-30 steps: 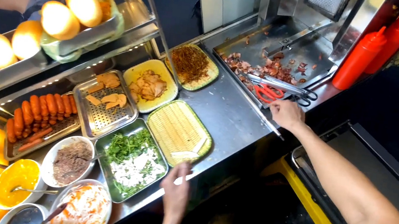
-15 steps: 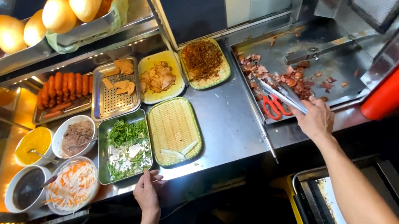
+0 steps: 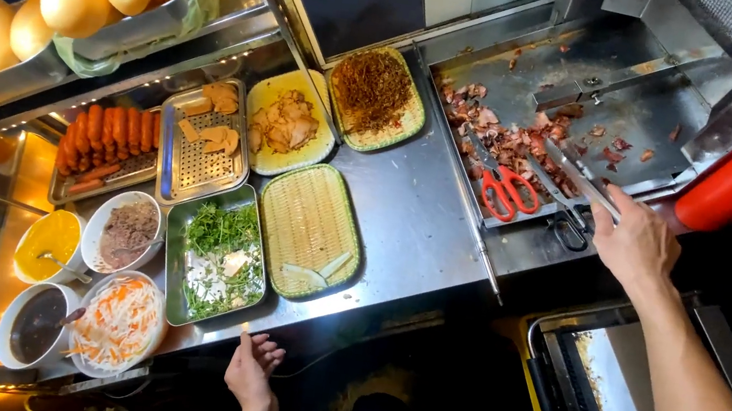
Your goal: Prepare a sandwich by cutting a baguette and adding various meat and vegetable fillings.
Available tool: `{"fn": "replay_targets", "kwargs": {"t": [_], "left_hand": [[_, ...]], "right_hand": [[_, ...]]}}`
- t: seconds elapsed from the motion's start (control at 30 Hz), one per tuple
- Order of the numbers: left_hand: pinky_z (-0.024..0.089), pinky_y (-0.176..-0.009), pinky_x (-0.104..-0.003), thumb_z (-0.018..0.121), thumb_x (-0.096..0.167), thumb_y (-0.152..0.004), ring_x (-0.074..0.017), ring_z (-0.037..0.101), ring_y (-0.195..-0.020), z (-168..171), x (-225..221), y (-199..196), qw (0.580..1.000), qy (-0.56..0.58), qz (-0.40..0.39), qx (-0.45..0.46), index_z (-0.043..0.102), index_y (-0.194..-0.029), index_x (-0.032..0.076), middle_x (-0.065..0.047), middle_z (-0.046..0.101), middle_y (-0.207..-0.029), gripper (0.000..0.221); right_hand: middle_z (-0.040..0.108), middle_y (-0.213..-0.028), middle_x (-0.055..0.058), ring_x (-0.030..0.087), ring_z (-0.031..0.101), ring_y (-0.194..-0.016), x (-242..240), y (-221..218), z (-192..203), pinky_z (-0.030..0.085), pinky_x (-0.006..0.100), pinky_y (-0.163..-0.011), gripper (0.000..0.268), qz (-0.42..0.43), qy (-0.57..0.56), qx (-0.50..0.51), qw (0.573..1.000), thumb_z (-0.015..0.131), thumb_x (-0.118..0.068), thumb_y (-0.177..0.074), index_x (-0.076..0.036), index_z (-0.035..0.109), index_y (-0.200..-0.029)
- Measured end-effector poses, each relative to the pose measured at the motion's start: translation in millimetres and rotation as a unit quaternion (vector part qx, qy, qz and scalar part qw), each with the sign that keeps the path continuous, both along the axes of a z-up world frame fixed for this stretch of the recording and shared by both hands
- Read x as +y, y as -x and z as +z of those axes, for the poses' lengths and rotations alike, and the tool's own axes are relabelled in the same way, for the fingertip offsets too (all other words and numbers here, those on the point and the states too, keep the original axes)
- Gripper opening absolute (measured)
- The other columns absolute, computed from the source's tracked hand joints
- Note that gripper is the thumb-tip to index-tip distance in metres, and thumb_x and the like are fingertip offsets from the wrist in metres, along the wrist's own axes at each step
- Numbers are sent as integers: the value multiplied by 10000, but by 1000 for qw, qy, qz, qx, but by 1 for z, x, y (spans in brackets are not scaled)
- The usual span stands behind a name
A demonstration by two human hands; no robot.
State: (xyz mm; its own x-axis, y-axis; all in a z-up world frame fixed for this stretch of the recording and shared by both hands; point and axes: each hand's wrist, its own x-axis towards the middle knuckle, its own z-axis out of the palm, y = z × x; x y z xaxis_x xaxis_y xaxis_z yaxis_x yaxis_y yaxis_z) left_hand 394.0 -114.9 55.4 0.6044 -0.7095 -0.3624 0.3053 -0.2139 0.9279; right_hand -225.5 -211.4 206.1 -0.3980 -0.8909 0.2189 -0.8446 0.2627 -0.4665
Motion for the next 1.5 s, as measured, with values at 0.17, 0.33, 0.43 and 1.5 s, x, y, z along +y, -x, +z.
{"fn": "replay_targets", "kwargs": {"t": [0.17, 0.33, 0.43, 1.5], "left_hand": [[543, -632, -310, 534, 430, -1048, -227, 685, -690, -10, 24, -12, 999, -19, -39, 31, 679, -1046, -8, -99, 688, -832, 461], [569, -654, -324, 532, 440, -1036, -231, 695, -714, -5, 18, -12, 996, -49, -44, 66, 679, -1074, -6, -101, 682, -842, 471], [564, -650, -330, 539, 422, -1027, -231, 701, -715, -4, 9, -9, 994, -60, -68, 67, 685, -1094, -6, -111, 698, -854, 458], [515, -553, -308, 513, 257, -1097, -190, 573, -568, 0, -58, 30, 989, 83, 48, -114, 536, -710, -22, -106, 583, -654, 478]], "right_hand": [[731, -1043, 227, 450, 690, -967, -41, -11, -8, 545, 549, -831, 413, -4, -75, 9, 997, 664, -382, -964, -257, 706, -1355], [740, -1050, 180, 422, 698, -956, -129, -41, -22, 534, 547, -821, 411, 4, -30, 2, 1000, 691, -348, -930, -276, 703, -1334], [739, -1075, 179, 419, 695, -995, -175, -61, -17, 540, 524, -856, 393, 17, -58, -37, 997, 644, -314, -992, -335, 707, -1379], [690, -1038, 166, 268, 647, -811, -227, -86, -37, 534, 402, -676, 493, 112, 44, 19, 993, 713, -290, -922, -154, 648, -1392]]}}
